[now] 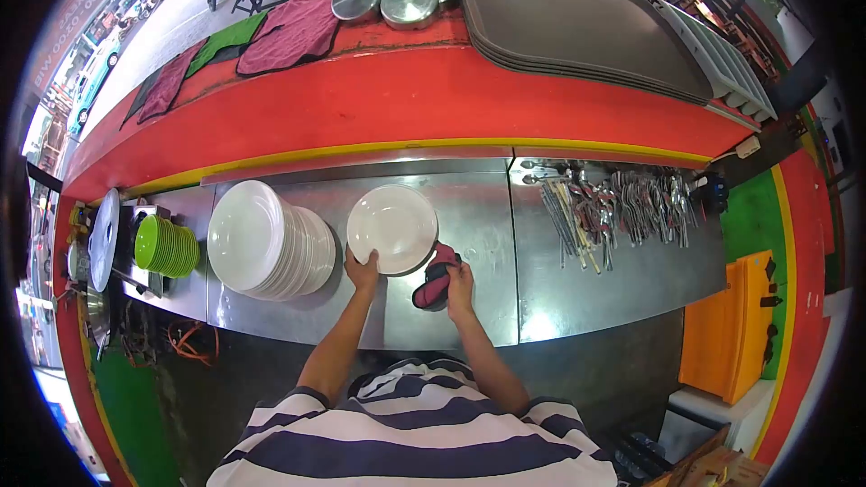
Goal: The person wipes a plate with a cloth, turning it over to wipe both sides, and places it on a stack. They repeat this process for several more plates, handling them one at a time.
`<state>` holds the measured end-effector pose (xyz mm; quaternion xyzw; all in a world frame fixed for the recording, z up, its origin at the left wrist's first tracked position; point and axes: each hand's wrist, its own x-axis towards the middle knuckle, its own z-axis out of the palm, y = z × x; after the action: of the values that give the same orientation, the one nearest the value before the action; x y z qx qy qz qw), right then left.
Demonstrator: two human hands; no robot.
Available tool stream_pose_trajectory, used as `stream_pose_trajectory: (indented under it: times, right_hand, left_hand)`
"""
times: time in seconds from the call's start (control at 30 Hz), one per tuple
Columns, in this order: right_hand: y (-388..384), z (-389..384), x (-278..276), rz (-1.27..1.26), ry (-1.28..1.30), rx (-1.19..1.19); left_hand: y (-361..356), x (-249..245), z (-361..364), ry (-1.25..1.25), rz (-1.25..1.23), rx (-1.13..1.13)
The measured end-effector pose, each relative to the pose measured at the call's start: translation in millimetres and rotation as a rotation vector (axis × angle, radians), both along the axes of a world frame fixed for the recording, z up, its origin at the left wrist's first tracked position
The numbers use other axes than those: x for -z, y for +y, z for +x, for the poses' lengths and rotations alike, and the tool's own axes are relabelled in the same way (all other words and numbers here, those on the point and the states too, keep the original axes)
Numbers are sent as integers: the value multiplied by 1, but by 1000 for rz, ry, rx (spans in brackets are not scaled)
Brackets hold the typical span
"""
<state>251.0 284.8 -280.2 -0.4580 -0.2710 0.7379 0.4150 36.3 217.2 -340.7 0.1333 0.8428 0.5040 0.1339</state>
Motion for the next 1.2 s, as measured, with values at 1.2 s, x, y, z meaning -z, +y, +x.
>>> stream_pose_trajectory:
  times: [1.2]
  right_hand:
    - [-192, -77, -153, 1281, -702, -413]
  left_hand:
    - [-209, -292, 34, 206, 489, 86]
